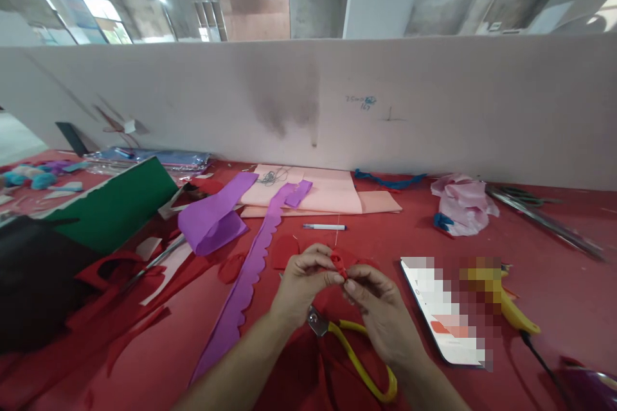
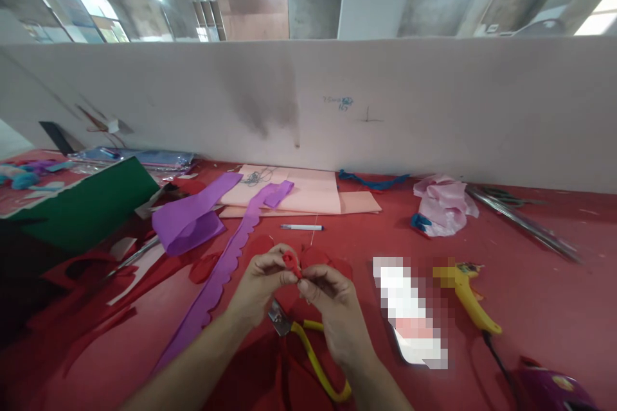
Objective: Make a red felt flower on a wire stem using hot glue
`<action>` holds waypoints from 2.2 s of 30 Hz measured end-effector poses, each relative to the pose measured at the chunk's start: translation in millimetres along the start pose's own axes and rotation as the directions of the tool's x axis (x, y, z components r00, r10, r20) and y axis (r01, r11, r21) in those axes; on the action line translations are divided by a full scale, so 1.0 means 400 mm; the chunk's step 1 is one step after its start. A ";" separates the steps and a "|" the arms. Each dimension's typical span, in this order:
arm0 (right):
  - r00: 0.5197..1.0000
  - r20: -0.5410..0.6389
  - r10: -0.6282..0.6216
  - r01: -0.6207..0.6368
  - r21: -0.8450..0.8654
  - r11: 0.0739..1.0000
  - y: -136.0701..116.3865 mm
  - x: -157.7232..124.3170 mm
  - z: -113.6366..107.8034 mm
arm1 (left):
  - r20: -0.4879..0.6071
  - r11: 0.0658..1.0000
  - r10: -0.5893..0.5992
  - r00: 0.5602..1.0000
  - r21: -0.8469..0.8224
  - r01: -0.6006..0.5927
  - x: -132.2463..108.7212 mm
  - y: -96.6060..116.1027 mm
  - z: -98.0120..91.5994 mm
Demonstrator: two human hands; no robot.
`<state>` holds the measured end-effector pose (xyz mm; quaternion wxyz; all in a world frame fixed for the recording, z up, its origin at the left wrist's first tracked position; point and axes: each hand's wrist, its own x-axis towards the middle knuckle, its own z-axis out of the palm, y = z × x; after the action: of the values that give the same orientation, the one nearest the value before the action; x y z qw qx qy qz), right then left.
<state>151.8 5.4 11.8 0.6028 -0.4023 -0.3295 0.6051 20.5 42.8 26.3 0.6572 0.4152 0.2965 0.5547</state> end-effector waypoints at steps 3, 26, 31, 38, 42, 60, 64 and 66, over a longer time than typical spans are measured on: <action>0.999 0.012 -0.032 0.033 -0.044 0.999 0.005 0.000 -0.004 | 0.019 1.000 -0.014 1.000 0.000 0.014 0.000 0.003 0.000; 0.964 0.034 0.263 -0.262 0.270 0.927 -0.007 0.007 0.001 | 0.053 0.976 -0.188 0.981 -0.099 0.193 0.011 -0.042 -0.026; 0.958 0.080 0.276 -0.287 0.327 0.900 -0.006 0.019 -0.006 | 0.057 0.960 -0.247 0.967 -0.119 0.252 0.009 -0.043 -0.026; 0.986 0.007 0.167 -0.168 0.049 0.985 -0.006 0.005 0.004 | -0.017 0.966 -0.240 0.971 -0.101 0.237 0.007 -0.032 -0.016; 0.993 -0.038 -0.114 0.098 -0.293 0.951 -0.005 -0.012 0.015 | -0.060 0.968 -0.238 0.969 -0.097 0.232 0.006 -0.030 -0.014; 0.994 -0.062 0.089 -0.092 -0.044 0.995 -0.004 0.004 0.006 | -0.167 0.997 -0.063 0.984 0.027 0.069 0.011 -0.020 -0.014; 0.994 -0.033 0.103 -0.105 -0.043 0.994 -0.008 0.002 0.009 | -0.181 0.997 -0.039 0.983 0.055 0.049 0.017 -0.024 -0.027; 0.995 -0.027 0.098 -0.099 -0.054 0.994 -0.009 0.000 0.009 | -0.184 0.996 -0.014 0.983 0.084 0.030 0.018 -0.025 -0.029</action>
<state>150.2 5.8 16.8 0.5648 -0.4419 -0.3187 0.6198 16.7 52.1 12.6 0.6146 0.3871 0.3839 0.5701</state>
